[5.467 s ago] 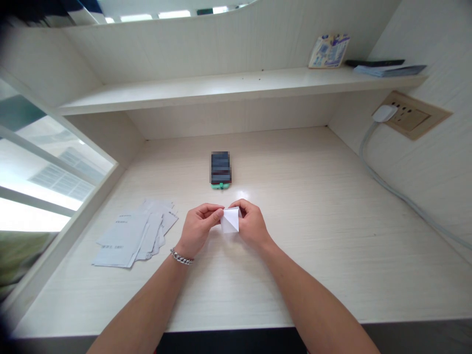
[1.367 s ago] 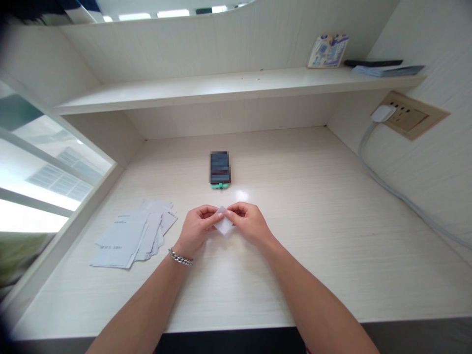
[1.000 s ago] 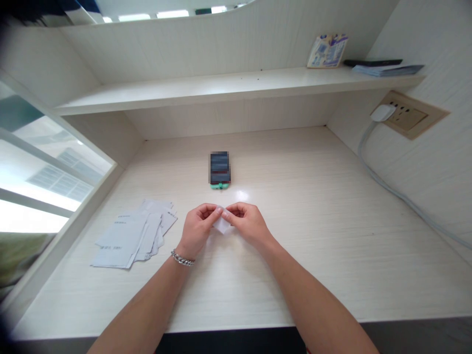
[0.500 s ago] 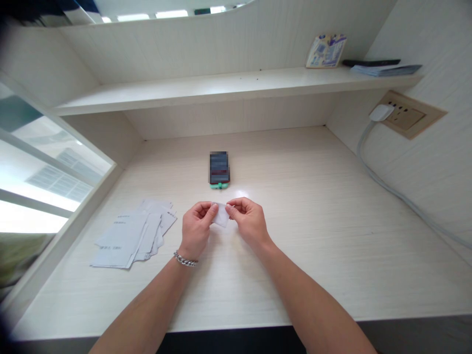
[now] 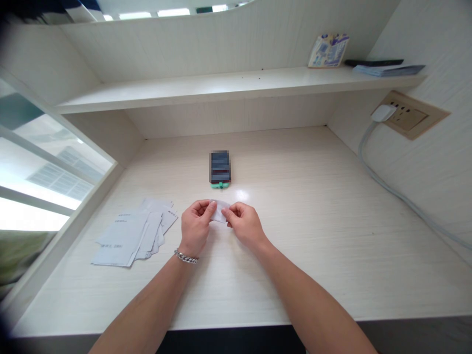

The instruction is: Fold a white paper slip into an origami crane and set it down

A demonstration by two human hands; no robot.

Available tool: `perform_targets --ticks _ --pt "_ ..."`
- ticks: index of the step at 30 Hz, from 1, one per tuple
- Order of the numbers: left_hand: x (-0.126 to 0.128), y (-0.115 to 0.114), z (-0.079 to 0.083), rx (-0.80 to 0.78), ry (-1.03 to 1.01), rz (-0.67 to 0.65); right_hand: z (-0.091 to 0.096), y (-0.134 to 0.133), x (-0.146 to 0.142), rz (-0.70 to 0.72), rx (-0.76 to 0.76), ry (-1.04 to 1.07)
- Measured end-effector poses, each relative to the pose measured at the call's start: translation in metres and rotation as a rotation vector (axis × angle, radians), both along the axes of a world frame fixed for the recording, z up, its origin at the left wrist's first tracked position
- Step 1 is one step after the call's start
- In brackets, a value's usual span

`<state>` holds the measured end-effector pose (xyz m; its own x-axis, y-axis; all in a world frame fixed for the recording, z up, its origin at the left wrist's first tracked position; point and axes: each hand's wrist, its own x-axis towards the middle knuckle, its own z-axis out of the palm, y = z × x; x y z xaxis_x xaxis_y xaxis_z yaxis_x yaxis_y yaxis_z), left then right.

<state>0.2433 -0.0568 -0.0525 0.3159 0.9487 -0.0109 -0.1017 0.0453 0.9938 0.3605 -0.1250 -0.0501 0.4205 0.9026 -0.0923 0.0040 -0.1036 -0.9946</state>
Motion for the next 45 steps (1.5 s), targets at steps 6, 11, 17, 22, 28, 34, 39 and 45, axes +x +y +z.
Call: perform_targets --ticks 6,11,17,22,28,34,39,45 --pt "-0.002 0.003 -0.002 -0.007 -0.006 0.015 0.0 -0.001 -0.001 0.21 -0.082 0.157" --pt "-0.001 0.003 -0.001 -0.062 -0.043 0.007 0.001 -0.001 -0.003 0.166 -0.094 0.15" --pt "-0.002 0.003 0.0 -0.066 -0.053 0.019 0.0 -0.001 -0.004 0.229 -0.144 0.204" --pt "-0.002 0.003 0.006 -0.154 -0.089 0.023 0.0 -0.002 -0.002 0.232 -0.105 0.111" --pt "-0.002 0.004 0.011 -0.221 -0.103 0.024 0.003 -0.003 -0.003 0.204 -0.09 -0.001" --pt "-0.003 0.004 0.008 -0.196 -0.11 0.011 0.002 -0.002 -0.004 0.202 -0.095 0.034" --pt "-0.004 0.004 0.008 -0.186 -0.113 0.007 0.004 -0.003 -0.002 0.207 -0.115 -0.027" --pt "-0.003 0.003 0.008 -0.155 -0.11 -0.021 0.007 -0.004 0.004 0.168 -0.052 -0.021"
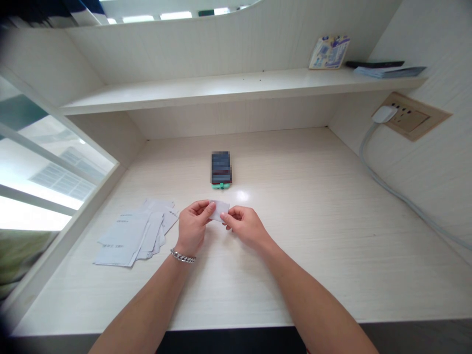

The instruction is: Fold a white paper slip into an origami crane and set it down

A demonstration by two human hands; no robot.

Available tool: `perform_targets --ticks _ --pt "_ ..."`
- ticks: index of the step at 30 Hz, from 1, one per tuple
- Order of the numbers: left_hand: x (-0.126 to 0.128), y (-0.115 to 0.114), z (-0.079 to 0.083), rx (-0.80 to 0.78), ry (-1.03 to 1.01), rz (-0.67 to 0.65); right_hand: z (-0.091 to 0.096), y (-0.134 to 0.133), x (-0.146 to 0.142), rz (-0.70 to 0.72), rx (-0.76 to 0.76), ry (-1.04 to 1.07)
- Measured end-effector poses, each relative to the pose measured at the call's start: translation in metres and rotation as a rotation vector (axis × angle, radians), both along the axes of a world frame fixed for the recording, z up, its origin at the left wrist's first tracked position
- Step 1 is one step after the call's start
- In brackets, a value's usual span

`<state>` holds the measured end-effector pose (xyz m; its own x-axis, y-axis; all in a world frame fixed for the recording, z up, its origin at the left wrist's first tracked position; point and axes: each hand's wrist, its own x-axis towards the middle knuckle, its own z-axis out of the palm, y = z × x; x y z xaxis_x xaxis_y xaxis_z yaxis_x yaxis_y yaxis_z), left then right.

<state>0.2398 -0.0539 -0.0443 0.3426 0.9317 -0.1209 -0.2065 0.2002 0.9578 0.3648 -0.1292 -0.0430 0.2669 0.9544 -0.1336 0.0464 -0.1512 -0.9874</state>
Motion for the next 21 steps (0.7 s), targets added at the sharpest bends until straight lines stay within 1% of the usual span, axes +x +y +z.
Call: perform_targets --ticks 3,5,9,11,14,16,19,21 --pt "0.0002 -0.0003 -0.0007 0.021 0.022 -0.033 -0.0006 0.0008 0.0042 -0.108 0.071 0.035" --pt "-0.0005 0.0001 -0.0012 0.029 0.042 -0.052 -0.0011 0.0007 0.0062 -0.137 0.088 0.041" --pt "-0.0028 0.001 -0.0012 0.073 0.113 -0.105 -0.0015 -0.0001 0.0075 -0.08 0.062 0.086" --pt "-0.0031 0.0006 -0.0007 0.081 0.13 -0.142 -0.002 -0.0001 0.0075 -0.079 0.074 0.076" --pt "-0.0021 -0.0012 0.0002 0.032 0.08 -0.179 -0.0029 0.0007 0.0076 -0.161 0.114 0.03" --pt "-0.0011 -0.0028 0.0008 0.0 0.069 -0.234 -0.0034 0.0014 0.0078 -0.232 0.135 0.02" --pt "0.0 -0.0054 0.0013 -0.017 0.105 -0.33 -0.0042 0.0023 0.0075 -0.314 0.164 0.03" --pt "0.0004 -0.0068 0.0012 -0.029 0.124 -0.35 -0.0046 0.0026 0.0065 -0.341 0.176 0.038"
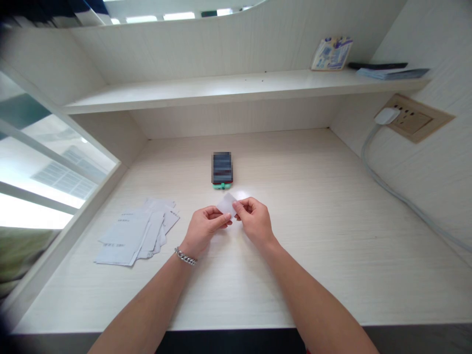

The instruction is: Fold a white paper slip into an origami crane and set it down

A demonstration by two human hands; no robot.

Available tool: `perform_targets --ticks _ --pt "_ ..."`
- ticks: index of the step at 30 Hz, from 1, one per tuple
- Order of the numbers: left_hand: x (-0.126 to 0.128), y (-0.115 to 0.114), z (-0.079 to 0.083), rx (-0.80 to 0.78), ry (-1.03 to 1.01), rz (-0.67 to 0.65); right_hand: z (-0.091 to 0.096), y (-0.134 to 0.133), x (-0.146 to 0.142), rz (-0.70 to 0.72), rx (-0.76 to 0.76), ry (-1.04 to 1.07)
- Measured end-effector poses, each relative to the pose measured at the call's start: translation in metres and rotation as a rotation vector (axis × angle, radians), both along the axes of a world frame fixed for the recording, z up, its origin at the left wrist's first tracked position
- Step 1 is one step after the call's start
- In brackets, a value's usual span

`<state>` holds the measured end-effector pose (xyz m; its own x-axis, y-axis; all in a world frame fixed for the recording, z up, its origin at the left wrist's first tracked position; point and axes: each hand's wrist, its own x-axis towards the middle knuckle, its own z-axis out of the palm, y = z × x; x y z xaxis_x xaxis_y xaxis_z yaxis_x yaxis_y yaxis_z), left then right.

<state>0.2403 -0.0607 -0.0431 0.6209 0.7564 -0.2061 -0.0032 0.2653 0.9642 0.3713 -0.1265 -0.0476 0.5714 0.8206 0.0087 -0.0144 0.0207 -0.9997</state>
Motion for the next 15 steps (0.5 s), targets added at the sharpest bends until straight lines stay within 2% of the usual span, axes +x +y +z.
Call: perform_targets --ticks 7,15 --pt "0.0004 0.0003 -0.001 -0.081 0.0 0.041 0.0012 -0.0014 -0.0037 -0.014 0.002 -0.015" --pt "0.0013 0.0002 -0.0005 -0.086 -0.029 0.07 0.0035 -0.0013 -0.0044 -0.029 0.014 -0.021"
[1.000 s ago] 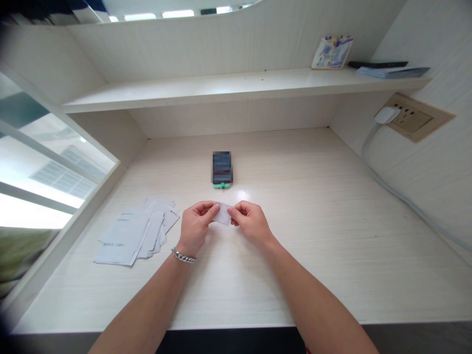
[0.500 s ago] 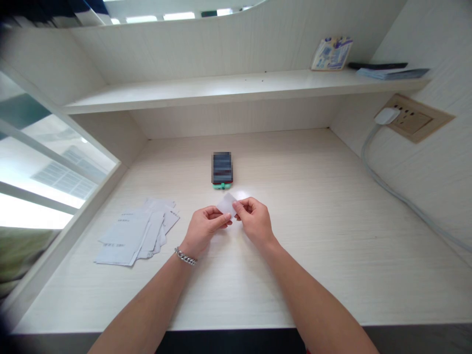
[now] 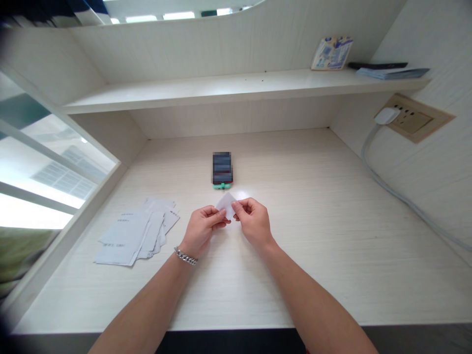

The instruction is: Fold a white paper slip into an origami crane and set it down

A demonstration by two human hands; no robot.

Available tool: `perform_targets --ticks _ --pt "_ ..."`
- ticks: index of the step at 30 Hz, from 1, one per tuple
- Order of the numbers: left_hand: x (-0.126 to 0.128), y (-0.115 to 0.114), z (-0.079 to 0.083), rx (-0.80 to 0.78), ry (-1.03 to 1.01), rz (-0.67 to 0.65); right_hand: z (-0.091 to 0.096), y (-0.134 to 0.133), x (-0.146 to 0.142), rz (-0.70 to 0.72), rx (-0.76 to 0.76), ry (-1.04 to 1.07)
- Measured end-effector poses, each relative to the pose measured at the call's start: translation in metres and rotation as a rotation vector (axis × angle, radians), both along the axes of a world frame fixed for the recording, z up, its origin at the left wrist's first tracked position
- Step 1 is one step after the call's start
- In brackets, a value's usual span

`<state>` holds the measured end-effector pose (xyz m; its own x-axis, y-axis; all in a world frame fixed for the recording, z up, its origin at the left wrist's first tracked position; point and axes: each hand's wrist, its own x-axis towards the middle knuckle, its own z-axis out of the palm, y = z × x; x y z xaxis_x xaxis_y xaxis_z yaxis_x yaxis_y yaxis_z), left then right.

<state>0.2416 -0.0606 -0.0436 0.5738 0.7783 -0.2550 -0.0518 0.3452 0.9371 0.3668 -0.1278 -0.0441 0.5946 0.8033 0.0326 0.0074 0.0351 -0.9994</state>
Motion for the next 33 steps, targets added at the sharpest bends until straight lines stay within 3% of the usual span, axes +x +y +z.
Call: perform_targets --ticks 10,24,33 --pt "-0.0005 0.0021 0.0022 0.034 0.0 0.093 -0.003 0.0007 0.001 0.005 0.012 0.005" --pt "0.0017 0.0007 0.0026 -0.029 -0.077 0.074 -0.0035 0.0016 0.0046 0.033 0.013 0.169" --pt "-0.0012 -0.0015 0.0061 0.145 0.01 -0.029 -0.0009 0.001 0.0009 0.048 0.0 0.219"
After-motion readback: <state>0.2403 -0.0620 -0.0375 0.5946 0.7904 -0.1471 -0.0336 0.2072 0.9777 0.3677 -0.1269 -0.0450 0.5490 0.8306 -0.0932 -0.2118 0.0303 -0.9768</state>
